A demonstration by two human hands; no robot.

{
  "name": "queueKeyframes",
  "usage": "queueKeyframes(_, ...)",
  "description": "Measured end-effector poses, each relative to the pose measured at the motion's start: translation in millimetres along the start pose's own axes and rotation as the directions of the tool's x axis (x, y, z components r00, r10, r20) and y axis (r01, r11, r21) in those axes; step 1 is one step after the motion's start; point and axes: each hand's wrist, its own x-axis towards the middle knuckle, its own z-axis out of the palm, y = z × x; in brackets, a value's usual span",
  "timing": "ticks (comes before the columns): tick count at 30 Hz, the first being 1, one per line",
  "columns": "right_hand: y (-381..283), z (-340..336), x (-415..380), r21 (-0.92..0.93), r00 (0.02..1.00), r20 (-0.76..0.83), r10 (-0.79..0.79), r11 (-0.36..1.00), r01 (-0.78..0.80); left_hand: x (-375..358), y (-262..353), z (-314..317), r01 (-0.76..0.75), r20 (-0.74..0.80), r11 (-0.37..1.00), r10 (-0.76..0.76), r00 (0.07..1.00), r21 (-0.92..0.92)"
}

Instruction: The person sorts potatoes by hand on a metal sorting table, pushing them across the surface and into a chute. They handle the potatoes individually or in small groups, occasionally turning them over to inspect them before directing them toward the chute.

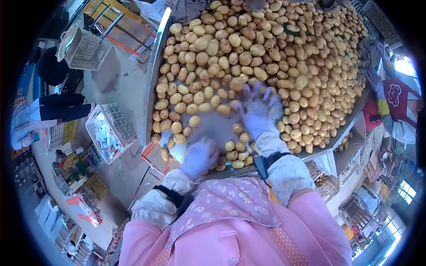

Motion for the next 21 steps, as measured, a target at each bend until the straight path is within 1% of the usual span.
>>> queueKeyframes(1,-4.8,4.1,-9.9,0.014,0.989,-0.04,-0.144,0.989,0.144,-7.9,-8.3,-6.8,0.096,-0.054,0.995,-0.095,0.994,0.02)
queueKeyframes(2,-6.0,-0.5,-26.8,0.013,0.989,-0.039,-0.14,0.99,0.141,-16.5,-16.7,-13.1,0.192,-0.11,0.981,-0.188,0.976,0.033)
queueKeyframes(3,-8.7,-7.6,-48.9,0.083,0.974,0.071,-0.217,0.974,0.211,-18.8,-30.7,-16.4,0.19,-0.11,0.981,-0.185,0.976,0.032)
queueKeyframes(4,-11.7,-14.7,-69.8,0.16,0.94,0.174,-0.294,0.95,0.268,-14.3,-48.8,-17.4,0.163,-0.205,0.981,-0.139,0.969,0.105)
queueKeyframes(5,-11.3,-18.4,-89.5,0.156,0.942,0.174,-0.288,0.952,0.262,-9.0,-55.3,-19.6,0.141,-0.293,0.974,-0.085,0.952,0.177)
queueKeyframes(6,-6.8,-18.9,-109.9,0.236,0.965,0.119,-0.233,0.951,0.2,-7.0,-57.0,-16.8,0.137,-0.291,0.975,-0.082,0.953,0.173)
queueKeyframes(7,-2.7,-19.3,-128.0,0.313,0.983,0.064,-0.17,0.939,0.142,-1.8,-54.2,-16.9,0.181,-0.203,0.952,-0.132,0.97,0.248)
queueKeyframes(8,0.8,-17.4,-146.7,0.303,0.985,0.061,-0.162,0.943,0.137,4.6,-48.0,-18.2,0.212,-0.117,0.922,-0.183,0.976,0.325)
queueKeyframes(9,4.8,-15.4,-163.8,0.641,0.99,0.135,0.03,0.76,-0.11,9.2,-40.5,-20.0,0.311,-0.142,0.932,-0.288,0.947,0.186)
queueKeyframes(10,8.5,-14.9,-174.2,0.856,0.948,0.265,0.177,0.41,-0.316,7.8,-21.5,-24.9,0.297,-0.144,0.937,-0.274,0.951,0.184)
queueKeyframes(11,5.4,-20.2,-178.1,0.957,0.955,0.254,0.152,0.107,-0.271,2.7,5.3,-28.2,0.228,-0.029,0.972,-0.23,0.973,-0.056)
queueKeyframes(12,-3.9,-29.0,-178.4,0.957,0.954,0.247,0.172,0.108,-0.268,-1.9,27.8,-23.1,0.176,0.082,0.938,-0.158,0.984,-0.298)
queueKeyframes(13,-15.4,-40.0,-179.2,0.86,0.855,0.494,0.156,-0.231,-0.455,-3.1,48.4,-9.0,-0.024,0.146,0.963,0.065,0.987,-0.267)
queueKeyframes(14,-17.9,-46.4,-182.2,0.629,0.722,0.69,0.049,-0.533,-0.565,-5.1,63.9,2.1,-0.227,0.208,0.941,0.281,0.937,-0.25)
queueKeyframes(15,5.7,-0.7,-208.2,0.868,0.851,0.475,0.224,0.039,-0.495,-11.6,57.8,24.1,-0.375,0.187,0.921,0.389,0.902,-0.106)
queueKeyframes(16,20.9,-9.5,-225.5,0.867,0.827,0.462,0.321,0.032,-0.497,-11.1,48.7,31.1,-0.39,0.187,0.915,0.404,0.896,-0.105)
queueKeyframes(17,40.0,-19.3,-248.1,0.863,0.79,0.452,0.414,0.022,-0.505,-14.3,33.2,31.4,-0.364,0.28,0.931,0.357,0.891,-0.028)
queueKeyframes(18,71.4,-24.0,-273.9,0.713,0.896,0.088,0.436,0.601,-0.362,-19.7,19.2,27.4,-0.339,0.368,0.939,0.298,0.881,0.051)
queueKeyframes(19,97.8,-39.6,-298.7,0.812,0.811,0.223,0.541,0.357,-0.462,-25.7,11.9,13.1,-0.4,0.241,0.914,0.374,0.895,0.068)
queueKeyframes(20,134.7,-47.3,-329.1,0.47,0.858,0.064,0.51,0.743,-0.477,-31.2,-12.0,15.0,-0.416,0.15,0.902,0.398,0.905,0.118)
queueKeyframes(21,158.2,-49.0,-348.5,-0.012,0.914,-0.051,0.403,0.915,-0.404,-38.3,-32.5,6.9,-0.419,0.219,0.891,0.379,0.899,0.177)
